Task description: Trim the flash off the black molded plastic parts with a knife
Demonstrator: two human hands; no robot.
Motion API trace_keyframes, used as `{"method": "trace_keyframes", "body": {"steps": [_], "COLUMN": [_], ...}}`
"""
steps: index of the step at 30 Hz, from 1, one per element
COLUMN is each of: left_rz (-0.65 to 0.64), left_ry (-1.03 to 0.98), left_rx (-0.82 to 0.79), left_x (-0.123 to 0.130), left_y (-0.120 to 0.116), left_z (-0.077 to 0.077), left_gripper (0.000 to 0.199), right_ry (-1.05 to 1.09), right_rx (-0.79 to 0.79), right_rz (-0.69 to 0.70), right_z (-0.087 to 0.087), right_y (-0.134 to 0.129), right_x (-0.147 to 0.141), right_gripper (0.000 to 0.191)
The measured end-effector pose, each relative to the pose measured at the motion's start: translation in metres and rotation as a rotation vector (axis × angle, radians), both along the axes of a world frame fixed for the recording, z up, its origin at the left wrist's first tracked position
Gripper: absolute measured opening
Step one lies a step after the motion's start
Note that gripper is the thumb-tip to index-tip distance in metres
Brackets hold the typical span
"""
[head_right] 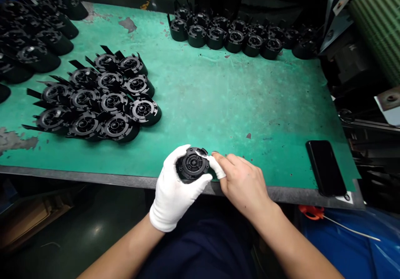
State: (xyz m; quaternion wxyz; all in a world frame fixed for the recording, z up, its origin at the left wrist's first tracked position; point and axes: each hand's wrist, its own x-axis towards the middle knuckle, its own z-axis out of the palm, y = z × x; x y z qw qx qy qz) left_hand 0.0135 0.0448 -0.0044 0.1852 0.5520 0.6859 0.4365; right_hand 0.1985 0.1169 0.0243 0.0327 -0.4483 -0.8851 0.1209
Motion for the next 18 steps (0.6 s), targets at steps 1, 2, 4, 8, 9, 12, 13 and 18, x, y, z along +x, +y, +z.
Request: {"method": "trace_keyframes", "body": {"steps": [1,2,4,8,9,12,13,18], "left_rz": [0.003,0.003,0.005,0.021,0.025,0.033,0.039,0.041], "left_ry": [0.000,-0.001,-0.002,-0.001,-0.001,-0.009,-0.013,-0.019], "left_rx": [0.007,0.013,0.025,0.051,0.054,0.052,0.053,0.059], "left_x": [0.000,0.001,0.001,0.002,0.003,0.007,0.009,0.009], "left_y": [0.000,0.000,0.000,0.001,0.001,0.003,0.003,0.001], "left_z": [-0.001,-0.001,-0.001,-0.001,-0.001,-0.001,-0.001,-0.002], "left_gripper": [0.079,0.078,0.078,0.077,0.075,0.071,0.070,0.070], "right_ry": [0.029,0.062,0.107,0.024,-0.009,-0.087,-0.103,0.075], "right_rx": [-0.029,-0.058,-0.113,-0.139,-0.112,-0.004,0.019,-0.055], "right_rz": [0.001,0.006,0.036,0.090,0.084,0.029,0.007,-0.061], "right_z": [0.000,0.001,0.005,0.012,0.012,0.012,0.011,0.011], "right_y": [-0.001,-0.002,-0.008,-0.022,-0.025,-0.030,-0.031,-0.031], "right_x": [0.002,0.005,0.014,0.027,0.027,0.023,0.021,0.022], "right_gripper": [0.039,0.038,0.036,0.035,0.035,0.037,0.037,0.033]}}
